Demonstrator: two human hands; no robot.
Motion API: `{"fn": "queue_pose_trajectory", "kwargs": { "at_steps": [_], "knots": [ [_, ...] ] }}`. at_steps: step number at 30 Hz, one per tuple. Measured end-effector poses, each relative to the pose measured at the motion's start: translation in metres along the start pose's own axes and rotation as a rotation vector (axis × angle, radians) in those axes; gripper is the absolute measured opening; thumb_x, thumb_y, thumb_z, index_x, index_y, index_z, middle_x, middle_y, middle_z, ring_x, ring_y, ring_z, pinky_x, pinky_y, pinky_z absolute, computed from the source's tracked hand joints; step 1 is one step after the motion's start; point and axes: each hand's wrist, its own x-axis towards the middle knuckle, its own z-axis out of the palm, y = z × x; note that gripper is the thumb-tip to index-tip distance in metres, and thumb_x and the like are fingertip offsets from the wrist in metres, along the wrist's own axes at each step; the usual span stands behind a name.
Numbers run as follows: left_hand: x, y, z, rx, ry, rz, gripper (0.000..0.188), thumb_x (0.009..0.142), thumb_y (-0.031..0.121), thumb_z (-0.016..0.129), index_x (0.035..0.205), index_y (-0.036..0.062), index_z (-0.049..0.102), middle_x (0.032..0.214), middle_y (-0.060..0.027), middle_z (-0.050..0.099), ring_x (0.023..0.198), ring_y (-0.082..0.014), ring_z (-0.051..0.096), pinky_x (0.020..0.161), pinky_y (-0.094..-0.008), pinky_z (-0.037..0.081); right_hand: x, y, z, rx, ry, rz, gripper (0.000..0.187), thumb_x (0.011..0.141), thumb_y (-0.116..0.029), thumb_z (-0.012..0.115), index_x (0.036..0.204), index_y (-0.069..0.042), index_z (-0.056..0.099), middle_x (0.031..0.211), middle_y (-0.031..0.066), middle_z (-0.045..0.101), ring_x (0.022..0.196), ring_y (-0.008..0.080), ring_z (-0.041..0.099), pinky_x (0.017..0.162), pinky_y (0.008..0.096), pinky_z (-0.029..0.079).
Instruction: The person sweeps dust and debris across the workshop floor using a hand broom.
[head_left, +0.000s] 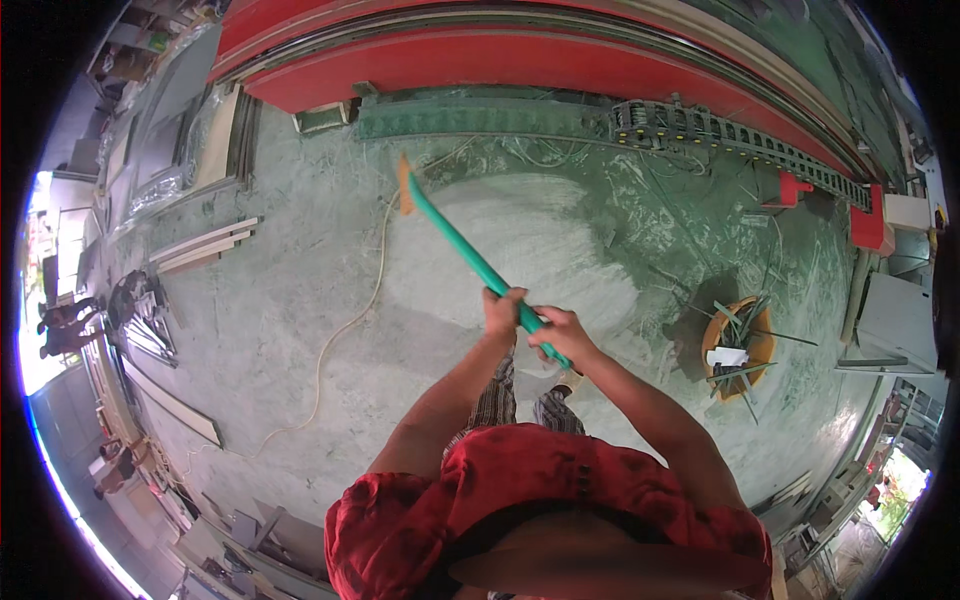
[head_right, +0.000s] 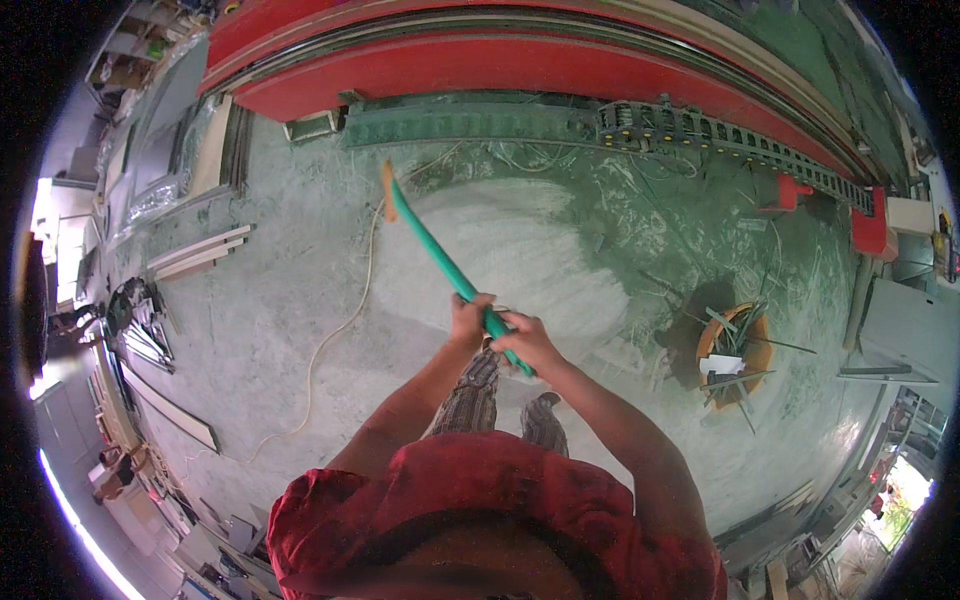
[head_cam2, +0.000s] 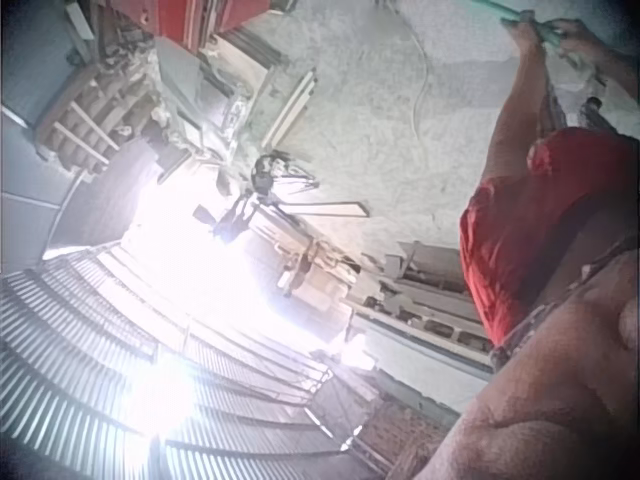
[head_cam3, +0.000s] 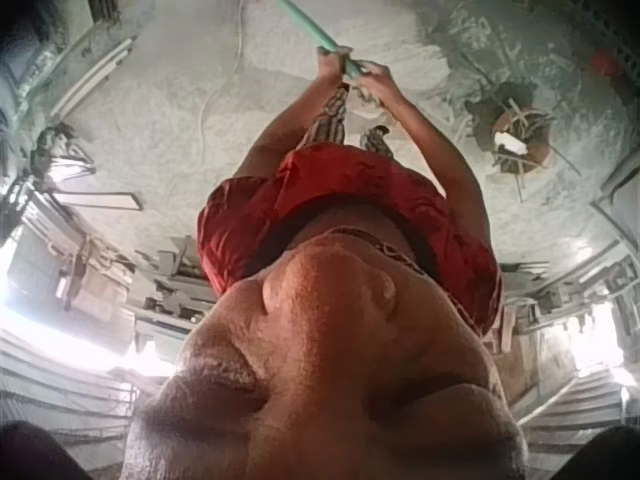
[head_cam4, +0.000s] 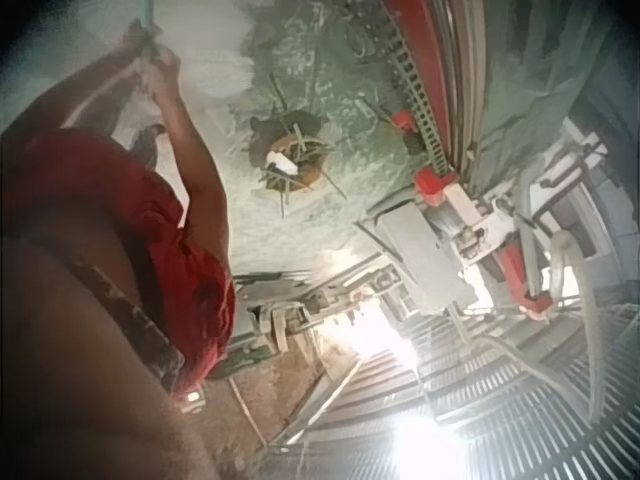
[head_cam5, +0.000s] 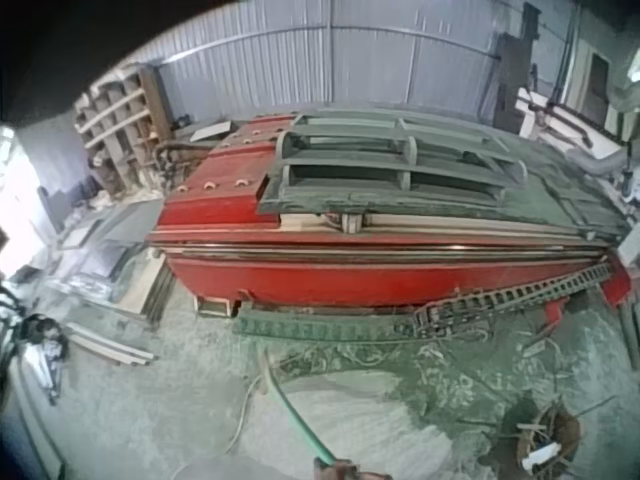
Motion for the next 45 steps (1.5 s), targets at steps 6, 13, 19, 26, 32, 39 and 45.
{"fn": "queue_pose_trajectory", "kwargs": {
  "at_steps": [6,13,19,26,32,39,45],
  "knots": [
    [0.068,0.017,-0.004,0.146,-0.067,-0.053,0.017,0.063,0.005,0.059,0.068,0.0009,0.044,0.051,-0.0065,0.044,0.036,-0.0169,0.042,0.029,-0.0294,0.03,0.072,0.013,-0.009,0.259,-0.031,0.075,0.031,0.066,-0.007,0.056,0.096,0.002,0.052,0.065,0.0083,0.055,0.046,0.0122,0.051,0.038,0.024,0.039],
    [0.055,-0.026,0.024,0.627,-0.142,0.006,0.046,0.054,0.015,0.065,0.086,-0.0065,0.04,0.06,-0.0131,0.052,0.044,-0.0222,0.053,0.035,-0.0333,0.041,0.021,0.05,-0.024,0.464,0.076,0.099,0.036,0.07,-0.01,0.053,0.105,-0.001,0.048,0.071,0.0106,0.054,0.049,0.013,0.05,0.04,0.0249,0.039],
    [-0.032,-0.032,0.048,0.855,-0.266,-0.109,0.047,0.058,0.019,0.064,0.091,-0.0031,0.038,0.07,-0.0146,0.052,0.054,-0.0215,0.054,0.039,-0.0324,0.042,-0.056,0.063,-0.017,0.543,0.296,0.06,0.038,0.068,-0.006,0.053,0.105,0.0,0.047,0.066,0.0097,0.053,0.046,0.0132,0.049,0.04,0.0252,0.038],
    [-0.055,-0.092,0.01,0.324,-0.194,0.18,0.044,0.063,0.014,0.064,0.093,-0.001,0.036,0.071,-0.008,0.048,0.06,-0.0141,0.049,0.048,-0.0269,0.042,-0.081,0.086,-0.024,0.208,0.214,-0.035,0.049,0.064,-0.001,0.056,0.112,0.0,0.044,0.062,0.0075,0.054,0.046,0.0136,0.051,0.042,0.0249,0.04],
    [-0.013,-0.043,-0.005,0.127,-0.006,-0.054,0.027,0.065,0.008,0.06,0.086,0.0005,0.044,0.068,-0.0058,0.047,0.055,-0.0155,0.048,0.044,-0.028,0.039,-0.003,0.063,-0.025,0.062,0.025,0.086,0.051,0.06,-0.003,0.06,0.109,0.001,0.048,0.063,0.0086,0.055,0.045,0.0127,0.052,0.039,0.0265,0.042],
    [0.053,-0.029,0.059,0.4,-0.051,-0.2,0.018,0.058,0.008,0.061,0.052,0.0022,0.045,0.047,-0.0068,0.044,0.034,-0.0173,0.042,0.029,-0.0306,0.03,0.038,0.033,-0.072,0.32,0.04,0.118,0.03,0.064,-0.007,0.056,0.093,0.0,0.055,0.064,0.0101,0.056,0.044,0.0138,0.05,0.036,0.0259,0.04],
    [0.096,-0.067,0.086,0.608,-0.3,-0.147,0.022,0.054,0.01,0.062,0.056,0.0065,0.04,0.054,-0.0024,0.041,0.044,-0.0137,0.04,0.037,-0.0328,0.031,0.051,0.101,-0.088,0.36,0.28,-0.207,0.025,0.062,-0.008,0.057,0.086,0.0,0.057,0.063,0.0084,0.056,0.045,0.0152,0.051,0.037,0.0274,0.041]
  ]
}}
